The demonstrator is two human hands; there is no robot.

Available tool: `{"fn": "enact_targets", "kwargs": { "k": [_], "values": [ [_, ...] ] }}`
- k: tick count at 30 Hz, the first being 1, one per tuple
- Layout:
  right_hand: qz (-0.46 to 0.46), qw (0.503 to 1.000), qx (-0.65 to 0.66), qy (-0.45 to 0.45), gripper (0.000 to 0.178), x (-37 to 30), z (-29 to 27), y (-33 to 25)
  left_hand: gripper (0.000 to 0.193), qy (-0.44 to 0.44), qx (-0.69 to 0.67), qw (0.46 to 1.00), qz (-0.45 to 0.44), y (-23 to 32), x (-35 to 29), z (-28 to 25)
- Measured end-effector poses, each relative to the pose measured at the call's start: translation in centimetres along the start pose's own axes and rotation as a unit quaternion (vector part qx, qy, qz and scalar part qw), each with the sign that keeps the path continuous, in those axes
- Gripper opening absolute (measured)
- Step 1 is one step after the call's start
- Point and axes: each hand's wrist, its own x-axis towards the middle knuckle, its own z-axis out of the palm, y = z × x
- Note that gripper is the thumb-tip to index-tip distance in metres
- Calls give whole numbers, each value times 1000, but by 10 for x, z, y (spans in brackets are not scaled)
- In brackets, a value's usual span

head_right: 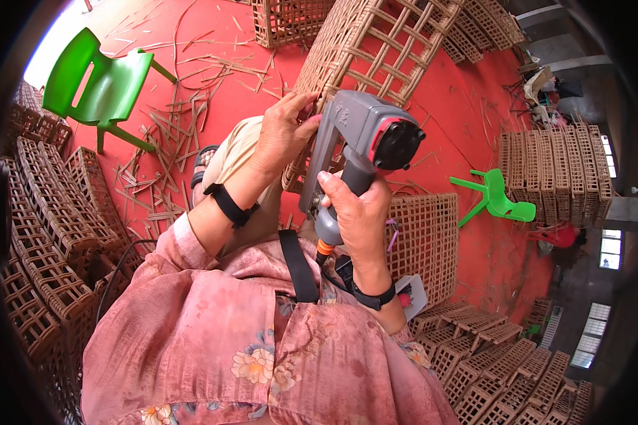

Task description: Assembling wicker furniture components using a staple gun.

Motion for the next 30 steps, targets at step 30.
{"fn": "enact_targets", "kwargs": {
  "k": [30],
  "values": [
    [-11, 999, 43, -4, 34, -13, -39, -1, 59, -9, 145, 976, 160, 10, 24, -21]
  ]
}}
